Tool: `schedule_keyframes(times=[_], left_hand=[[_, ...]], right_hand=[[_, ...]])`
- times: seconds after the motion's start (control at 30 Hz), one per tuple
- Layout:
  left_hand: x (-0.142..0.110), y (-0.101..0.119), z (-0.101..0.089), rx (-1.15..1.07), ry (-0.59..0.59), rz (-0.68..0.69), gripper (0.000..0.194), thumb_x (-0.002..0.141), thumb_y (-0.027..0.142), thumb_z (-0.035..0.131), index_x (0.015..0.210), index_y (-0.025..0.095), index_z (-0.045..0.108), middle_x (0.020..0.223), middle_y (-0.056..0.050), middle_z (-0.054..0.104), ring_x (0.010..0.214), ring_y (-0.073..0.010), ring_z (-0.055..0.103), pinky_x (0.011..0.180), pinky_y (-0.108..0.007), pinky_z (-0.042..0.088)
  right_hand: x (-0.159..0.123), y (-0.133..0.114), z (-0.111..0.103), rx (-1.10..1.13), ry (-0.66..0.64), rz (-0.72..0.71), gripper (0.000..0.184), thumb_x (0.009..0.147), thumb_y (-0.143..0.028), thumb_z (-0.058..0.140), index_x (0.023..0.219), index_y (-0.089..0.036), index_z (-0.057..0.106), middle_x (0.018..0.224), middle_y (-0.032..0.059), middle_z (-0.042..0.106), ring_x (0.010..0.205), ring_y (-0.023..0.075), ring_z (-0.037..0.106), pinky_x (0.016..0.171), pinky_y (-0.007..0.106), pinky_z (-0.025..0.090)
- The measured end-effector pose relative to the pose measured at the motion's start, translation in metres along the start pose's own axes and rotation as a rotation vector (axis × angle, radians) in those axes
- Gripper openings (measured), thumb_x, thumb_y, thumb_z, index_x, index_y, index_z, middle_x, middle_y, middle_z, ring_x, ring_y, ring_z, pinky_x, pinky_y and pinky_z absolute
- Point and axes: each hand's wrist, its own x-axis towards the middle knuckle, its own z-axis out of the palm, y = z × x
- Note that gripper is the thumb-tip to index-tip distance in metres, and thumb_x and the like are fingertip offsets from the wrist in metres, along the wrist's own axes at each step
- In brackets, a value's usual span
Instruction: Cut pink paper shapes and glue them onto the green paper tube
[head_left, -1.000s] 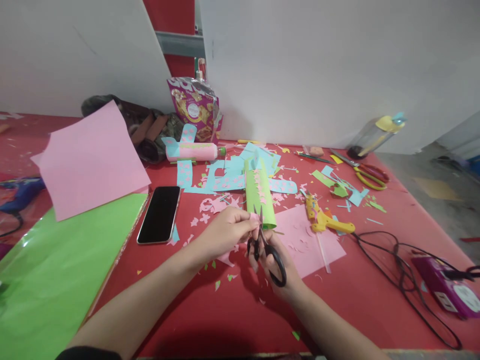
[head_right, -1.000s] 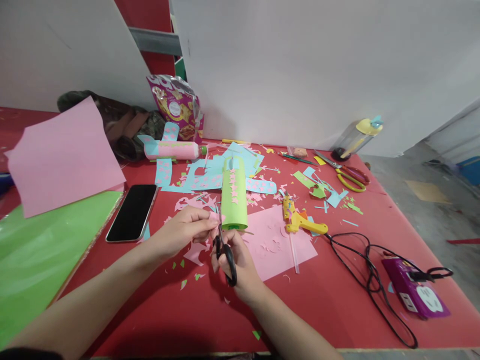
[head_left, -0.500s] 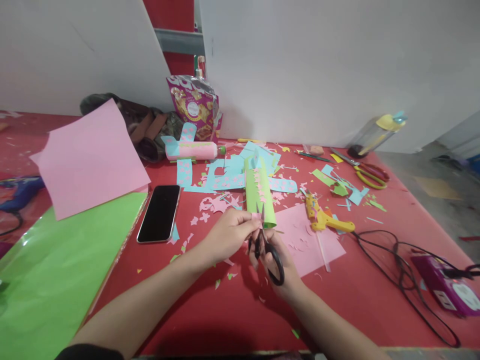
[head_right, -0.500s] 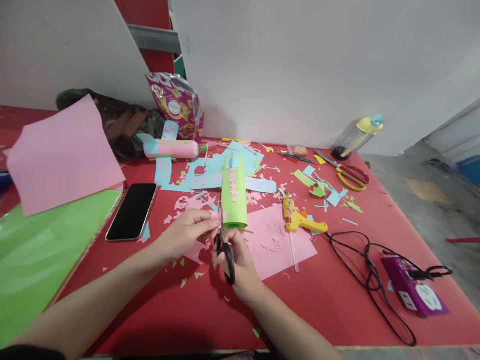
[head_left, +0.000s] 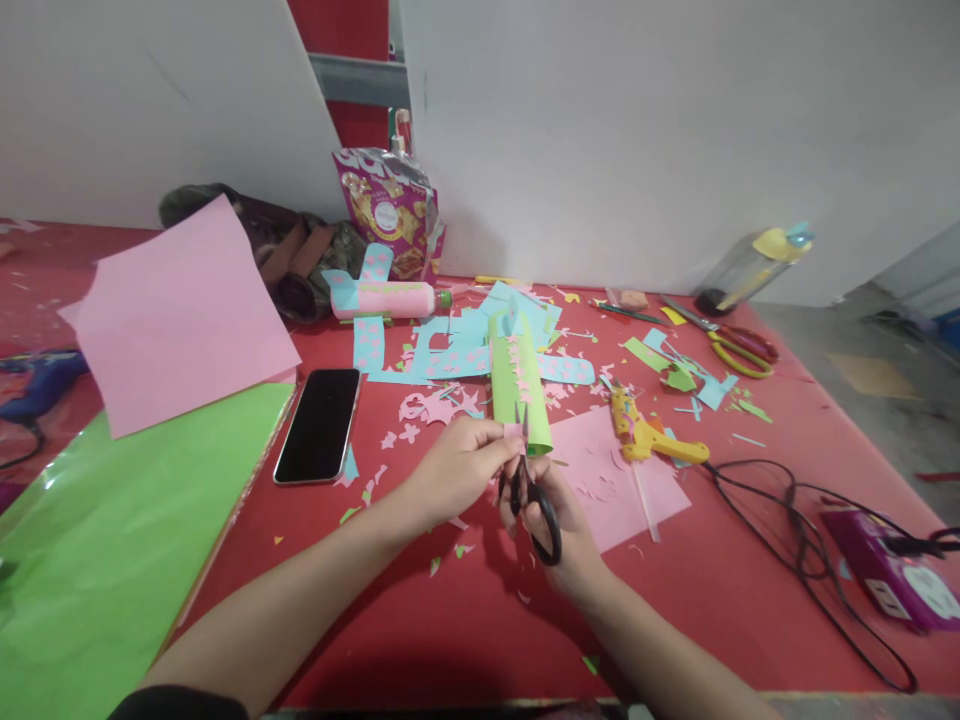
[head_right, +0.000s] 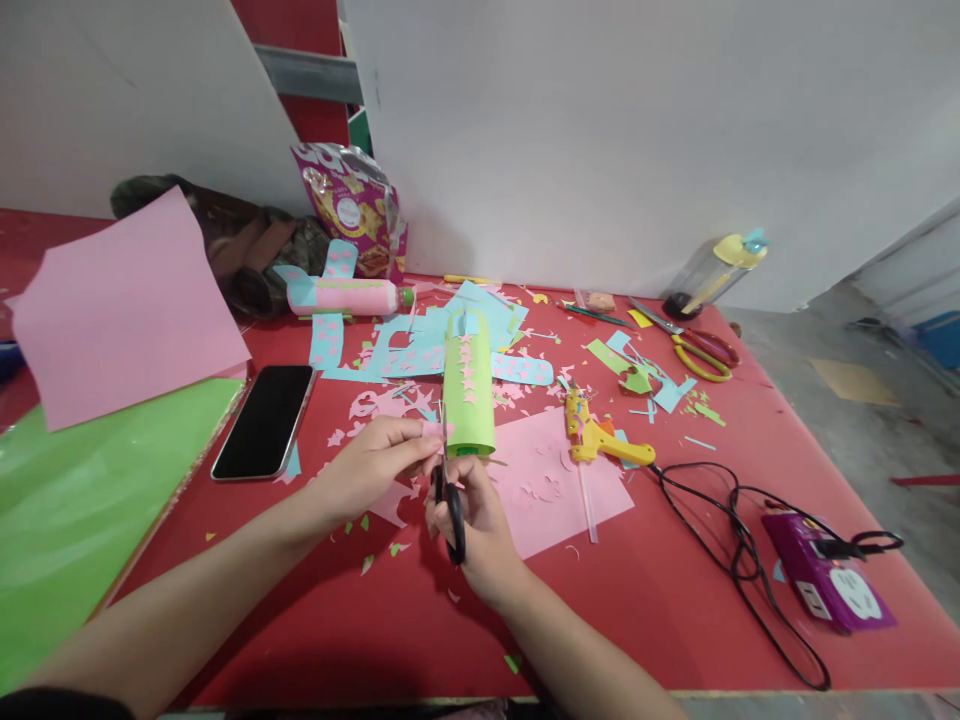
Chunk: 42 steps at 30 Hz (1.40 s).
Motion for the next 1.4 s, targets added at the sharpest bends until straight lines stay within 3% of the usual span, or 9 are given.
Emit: schedule_keyframes(times=[0.37, 0.63, 0.73, 0.83, 1.0, 1.13, 1.4], left_hand=[[0.000, 0.001, -0.001, 0.084, 0.033, 0.029, 0.031, 0.078, 0.031, 0.040, 0.050, 0.016, 0.042, 0.042, 0.005, 0.042, 0.044, -0.0083, 0.042, 0.050, -0.021, 0.032], [-0.002, 0.011, -0.010, 0.191, -0.047, 0.006, 0.029, 0.074, 0.031, 0.042, 0.049, 0.016, 0.040, 0.048, 0.005, 0.038, 0.048, -0.0080, 0.037, 0.051, -0.021, 0.031], [-0.004, 0.012, -0.018, 0.287, -0.148, -0.005, 0.029, 0.074, 0.028, 0.041, 0.048, 0.015, 0.042, 0.047, 0.005, 0.038, 0.045, -0.0067, 0.033, 0.047, -0.020, 0.028], [-0.004, 0.010, -0.025, 0.395, -0.330, 0.003, 0.028, 0.074, 0.027, 0.040, 0.049, 0.015, 0.045, 0.046, 0.004, 0.037, 0.044, -0.0065, 0.033, 0.044, -0.019, 0.026], [-0.002, 0.005, -0.029, 0.492, -0.555, 0.061, 0.029, 0.072, 0.020, 0.039, 0.045, 0.017, 0.029, 0.044, 0.005, 0.024, 0.039, -0.0058, 0.020, 0.039, -0.022, 0.017], [0.000, 0.003, -0.029, 0.506, -0.631, 0.089, 0.025, 0.067, 0.016, 0.040, 0.045, 0.017, 0.027, 0.042, 0.005, 0.023, 0.038, -0.0062, 0.020, 0.039, -0.024, 0.017], [0.003, -0.002, -0.031, 0.533, -0.655, 0.094, 0.022, 0.066, 0.015, 0.040, 0.046, 0.017, 0.030, 0.043, 0.006, 0.024, 0.038, -0.0069, 0.023, 0.040, -0.024, 0.018]], right_hand=[[0.001, -0.003, 0.002, 0.017, 0.044, 0.053, 0.037, 0.067, -0.048, 0.063, 0.075, -0.023, 0.036, 0.062, -0.0063, 0.046, 0.043, 0.0062, 0.037, 0.042, 0.021, 0.031], [0.003, 0.000, 0.001, 0.038, 0.091, 0.027, 0.036, 0.068, -0.048, 0.061, 0.074, -0.024, 0.036, 0.061, -0.0060, 0.048, 0.041, 0.0066, 0.038, 0.041, 0.021, 0.028], [0.003, 0.002, 0.001, 0.075, 0.088, 0.026, 0.040, 0.063, -0.054, 0.063, 0.076, -0.024, 0.038, 0.066, -0.0037, 0.049, 0.046, 0.0089, 0.041, 0.044, 0.024, 0.031], [0.003, 0.000, 0.003, 0.090, 0.091, 0.004, 0.044, 0.058, -0.057, 0.065, 0.076, -0.024, 0.041, 0.071, -0.0021, 0.048, 0.054, 0.0117, 0.044, 0.051, 0.027, 0.036], [0.003, -0.005, 0.006, 0.117, 0.129, 0.026, 0.036, 0.062, -0.032, 0.071, 0.077, -0.024, 0.040, 0.076, -0.0025, 0.051, 0.063, 0.0120, 0.048, 0.059, 0.026, 0.039], [0.003, -0.005, 0.003, 0.066, 0.130, 0.056, 0.036, 0.061, -0.023, 0.072, 0.076, -0.024, 0.039, 0.077, -0.0027, 0.053, 0.064, 0.0112, 0.050, 0.058, 0.024, 0.039], [0.001, -0.007, 0.002, -0.009, 0.100, 0.083, 0.038, 0.059, -0.022, 0.072, 0.074, -0.023, 0.037, 0.075, -0.0037, 0.051, 0.060, 0.0094, 0.046, 0.054, 0.021, 0.039]])
